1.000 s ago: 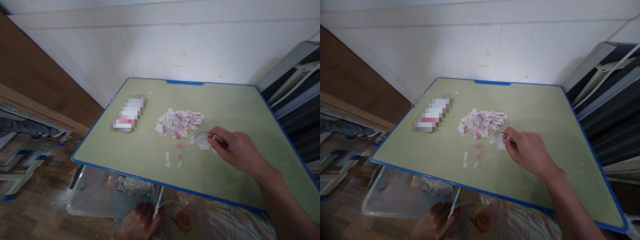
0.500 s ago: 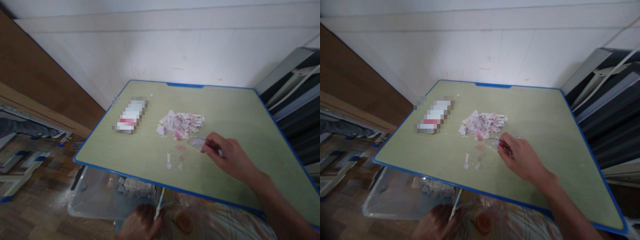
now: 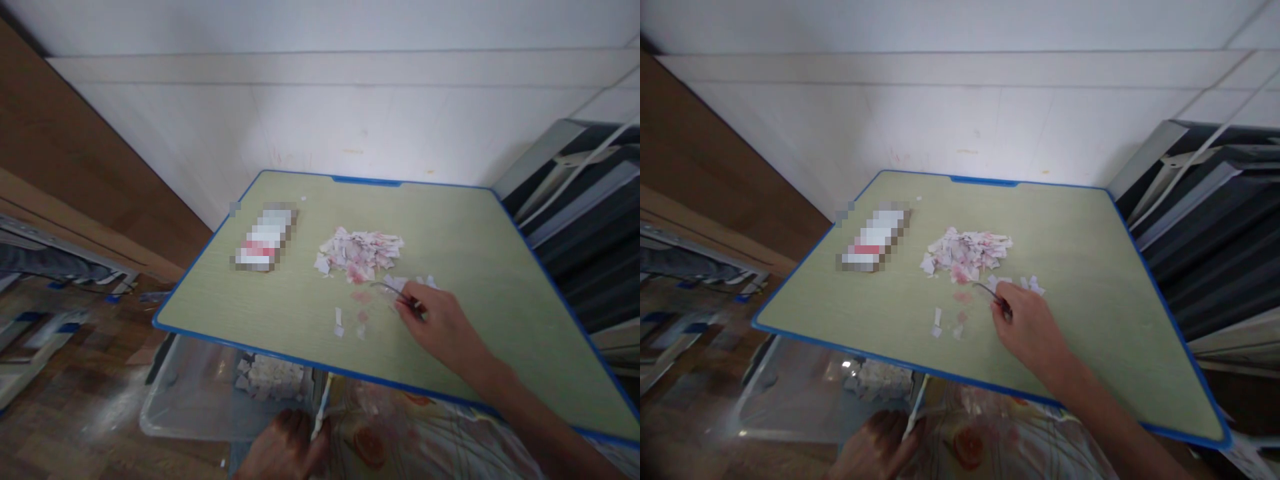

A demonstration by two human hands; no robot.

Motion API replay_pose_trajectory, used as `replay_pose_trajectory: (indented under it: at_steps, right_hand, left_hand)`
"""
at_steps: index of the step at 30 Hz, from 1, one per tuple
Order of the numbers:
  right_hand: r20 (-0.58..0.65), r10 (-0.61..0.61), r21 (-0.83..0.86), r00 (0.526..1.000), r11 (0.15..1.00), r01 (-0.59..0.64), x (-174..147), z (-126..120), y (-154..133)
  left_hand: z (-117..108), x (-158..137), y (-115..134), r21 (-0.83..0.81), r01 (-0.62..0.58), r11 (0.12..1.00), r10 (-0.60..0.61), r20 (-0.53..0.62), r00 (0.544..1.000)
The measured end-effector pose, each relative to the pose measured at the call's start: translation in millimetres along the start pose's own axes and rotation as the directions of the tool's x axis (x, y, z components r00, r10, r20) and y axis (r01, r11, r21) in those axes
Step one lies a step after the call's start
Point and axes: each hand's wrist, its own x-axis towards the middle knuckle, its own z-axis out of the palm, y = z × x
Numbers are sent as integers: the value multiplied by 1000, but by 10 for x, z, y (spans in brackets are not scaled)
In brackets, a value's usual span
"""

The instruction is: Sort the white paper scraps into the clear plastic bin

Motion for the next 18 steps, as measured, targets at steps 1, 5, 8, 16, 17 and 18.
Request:
replay_pose_trajectory:
  at_steps: [1, 5, 8, 16, 17, 18]
  right_hand:
    - [9, 1, -1, 1000, 1000, -1, 45, 17, -22]
    - [47, 5, -17, 999, 1000, -4, 191, 74, -78]
    - [96, 0, -43, 995, 999, 4, 266, 67, -111]
    - [230, -51, -142, 972, 986, 85, 333, -42, -220]
    - [241, -58, -149, 969, 984, 96, 324, -50, -227]
    - [252, -64, -155, 966, 982, 105, 314, -57, -231]
  left_hand:
    - [1, 9, -4, 4, -2, 1000, 2, -3, 1000]
    - [-2, 28, -15, 12, -3, 1000, 3, -8, 1000]
    - [-3, 24, -16, 2, -2, 1000, 2, 7, 1000]
    - [8, 7, -6, 2, -8, 1000, 8, 15, 1000]
    - [8, 4, -4, 6, -10, 1000, 10, 17, 1000]
    - [8, 1, -2, 8, -11, 1000, 11, 21, 1000]
